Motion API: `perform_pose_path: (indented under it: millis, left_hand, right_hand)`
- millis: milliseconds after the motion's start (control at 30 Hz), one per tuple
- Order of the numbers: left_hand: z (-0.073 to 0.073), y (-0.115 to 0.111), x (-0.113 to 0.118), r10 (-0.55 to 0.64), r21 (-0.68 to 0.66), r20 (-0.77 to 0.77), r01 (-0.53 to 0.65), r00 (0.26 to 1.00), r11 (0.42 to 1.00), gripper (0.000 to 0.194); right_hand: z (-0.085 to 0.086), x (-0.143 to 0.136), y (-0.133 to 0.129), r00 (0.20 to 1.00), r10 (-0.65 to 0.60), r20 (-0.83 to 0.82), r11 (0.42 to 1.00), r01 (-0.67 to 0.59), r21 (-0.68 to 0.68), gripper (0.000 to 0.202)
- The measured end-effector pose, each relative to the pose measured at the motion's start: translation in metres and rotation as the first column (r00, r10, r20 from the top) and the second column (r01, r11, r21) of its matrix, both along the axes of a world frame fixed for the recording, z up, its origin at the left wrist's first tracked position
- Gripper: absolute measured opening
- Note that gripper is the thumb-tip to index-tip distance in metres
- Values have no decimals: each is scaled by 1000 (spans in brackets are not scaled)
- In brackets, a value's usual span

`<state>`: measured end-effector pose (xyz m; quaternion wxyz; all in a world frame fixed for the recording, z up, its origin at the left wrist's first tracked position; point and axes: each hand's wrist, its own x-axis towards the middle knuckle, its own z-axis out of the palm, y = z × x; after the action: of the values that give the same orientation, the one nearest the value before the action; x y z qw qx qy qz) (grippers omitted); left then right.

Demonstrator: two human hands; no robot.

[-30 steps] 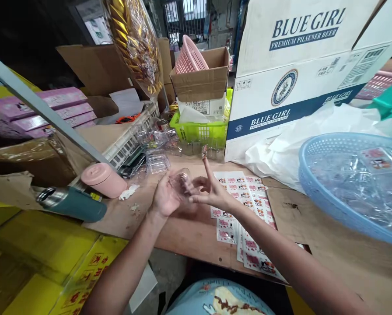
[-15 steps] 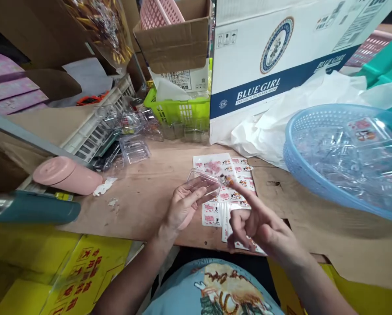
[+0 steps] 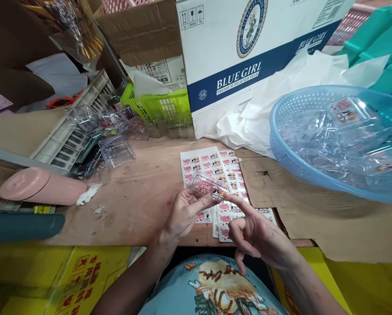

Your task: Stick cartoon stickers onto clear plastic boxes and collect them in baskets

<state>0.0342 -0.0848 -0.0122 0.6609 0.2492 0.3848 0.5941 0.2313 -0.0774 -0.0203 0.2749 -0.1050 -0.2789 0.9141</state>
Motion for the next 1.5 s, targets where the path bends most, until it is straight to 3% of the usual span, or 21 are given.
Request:
perform_pose_path:
  millis: [400, 633, 833, 933, 1000, 1067, 1100, 1167, 1200, 1233, 1267, 1300, 1333, 1433, 1467, 1500]
  left_hand:
    - [-1, 1, -2, -15, 23, 4, 15, 1000, 1000, 21]
    - [-5, 1, -3, -3, 9, -1, 3, 1000, 1000, 18]
    - [-3, -1, -7, -2, 10, 21, 1, 1000, 1000, 14]
    - [1, -1, -4, 45, -8, 47, -44, 998, 999, 12]
    - [1, 0, 0, 117, -18, 21, -116, 993, 993, 16]
    - [-1, 1, 4, 165, -13, -15, -165, 986, 986, 16]
    - [-2, 1, 6, 181, -6, -28, -182, 983, 983, 16]
    - [-3, 1, 10, 207, 12, -51, -207, 977, 978, 14]
    - [-2, 0, 12, 217, 14, -62, -216, 974, 976, 14]
    - [-1, -1, 13, 225, 10, -68, -225, 972, 974, 13]
    - [2, -4, 15, 226, 3, -65, -226, 972, 974, 13]
    - [5, -6, 17, 211, -7, -54, -212, 976, 977, 14]
    - [9, -9, 19, 177, -15, -40, -177, 983, 984, 14]
    - [21, -11, 20, -50, 24, -60, 51, 997, 998, 20]
    - [24, -7, 17, -148, 50, -120, 155, 982, 987, 25]
    - [25, 0, 11, -210, 71, -220, 230, 953, 971, 30]
  right_hand:
    - [-8, -4, 4, 999, 1, 38, 1000, -2, 16, 73]
    - [-7, -7, 4, 996, -14, 85, 999, 12, 30, 77]
    - [-3, -10, 2, 992, -53, 116, 996, 44, 73, 68]
    - [1, -11, 1, 982, -76, 171, 992, 57, 111, 71]
    - [5, -12, -1, 950, -117, 289, 977, 57, 208, 69]
    - [8, -13, -3, 814, -292, 503, 887, 33, 461, 62]
    - [8, -15, -4, 682, -463, 566, 774, 1, 633, 59]
    - [6, -19, -5, 408, -800, 441, 414, -157, 896, 57]
    - [4, -21, -5, 334, -892, 304, 228, -246, 942, 59]
    - [3, -23, -4, 317, -930, 183, 79, -314, 946, 60]
    - [3, -25, -3, 335, -936, 111, -16, -353, 935, 60]
    - [4, -25, -1, 360, -929, 89, -50, -360, 932, 62]
    - [7, -24, 1, 377, -921, 101, -31, -328, 944, 66]
    - [27, -11, 11, 466, -854, 233, 196, -127, 972, 73]
    - [36, -2, 17, 489, -836, 249, 242, -79, 967, 73]
    - [46, 9, 25, 479, -847, 230, 234, -52, 971, 72]
